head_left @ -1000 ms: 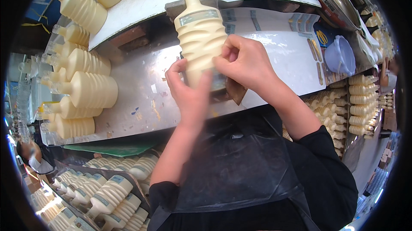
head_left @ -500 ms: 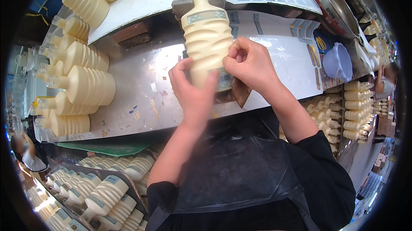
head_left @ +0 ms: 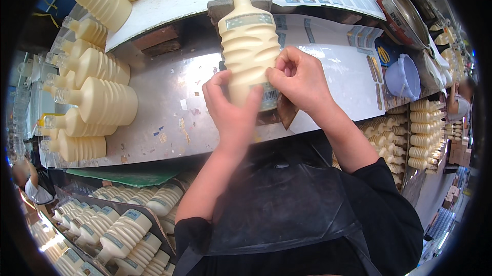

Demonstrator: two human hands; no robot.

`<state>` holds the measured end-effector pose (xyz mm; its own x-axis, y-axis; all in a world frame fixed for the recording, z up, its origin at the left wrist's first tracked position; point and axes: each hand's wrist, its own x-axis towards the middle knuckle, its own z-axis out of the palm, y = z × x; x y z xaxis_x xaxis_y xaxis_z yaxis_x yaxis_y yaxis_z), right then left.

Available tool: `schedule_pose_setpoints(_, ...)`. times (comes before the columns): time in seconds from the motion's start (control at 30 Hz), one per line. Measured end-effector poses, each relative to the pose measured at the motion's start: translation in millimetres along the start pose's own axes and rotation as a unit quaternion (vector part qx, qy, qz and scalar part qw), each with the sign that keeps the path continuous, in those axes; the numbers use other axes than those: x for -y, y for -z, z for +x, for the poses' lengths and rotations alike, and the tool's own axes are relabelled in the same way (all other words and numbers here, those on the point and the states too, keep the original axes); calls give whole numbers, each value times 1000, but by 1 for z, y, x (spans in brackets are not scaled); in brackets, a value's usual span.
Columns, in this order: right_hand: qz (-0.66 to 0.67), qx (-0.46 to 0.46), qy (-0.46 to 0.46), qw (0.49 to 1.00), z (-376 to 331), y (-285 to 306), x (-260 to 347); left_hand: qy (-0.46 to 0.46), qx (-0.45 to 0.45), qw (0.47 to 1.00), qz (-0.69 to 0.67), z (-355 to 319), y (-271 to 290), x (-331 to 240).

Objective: The person applies adhesive labels to the neck and body of cream-colored plastic bottles. They peel labels from a sheet, align them on the bottles, and smooth them down by hand. The person also handles sheets of labels, separating and organizing them on the work surface.

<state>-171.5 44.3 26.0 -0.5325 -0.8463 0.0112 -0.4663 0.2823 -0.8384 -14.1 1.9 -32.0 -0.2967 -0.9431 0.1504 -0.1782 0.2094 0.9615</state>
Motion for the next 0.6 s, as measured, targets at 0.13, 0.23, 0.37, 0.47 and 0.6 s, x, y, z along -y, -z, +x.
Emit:
schedule_pose_setpoints(0.13, -47, -19, 25, 998, -3, -4, -1, -4, 0, 1000, 6, 0, 0, -1)
schedule_pose_setpoints(0.23, -30, -48, 37, 998, -3, 3, -5, -4, -1, 1000, 11, 0, 1, 0)
schedule_pose_setpoints(0.37, 37, -70, 13, 997, -1, 20, -25, -2, -12, 1000, -4, 0, -1, -2)
schedule_pose_setpoints(0.47, 253, -7, -102, 962, -5, 36, -31, 5, -9, 1000, -18, -1, -2, 3)
schedule_pose_setpoints(0.6, 347, 23, -64, 935, -32, 25, -26, -75, -17, 996, 34, -4, -2, 15)
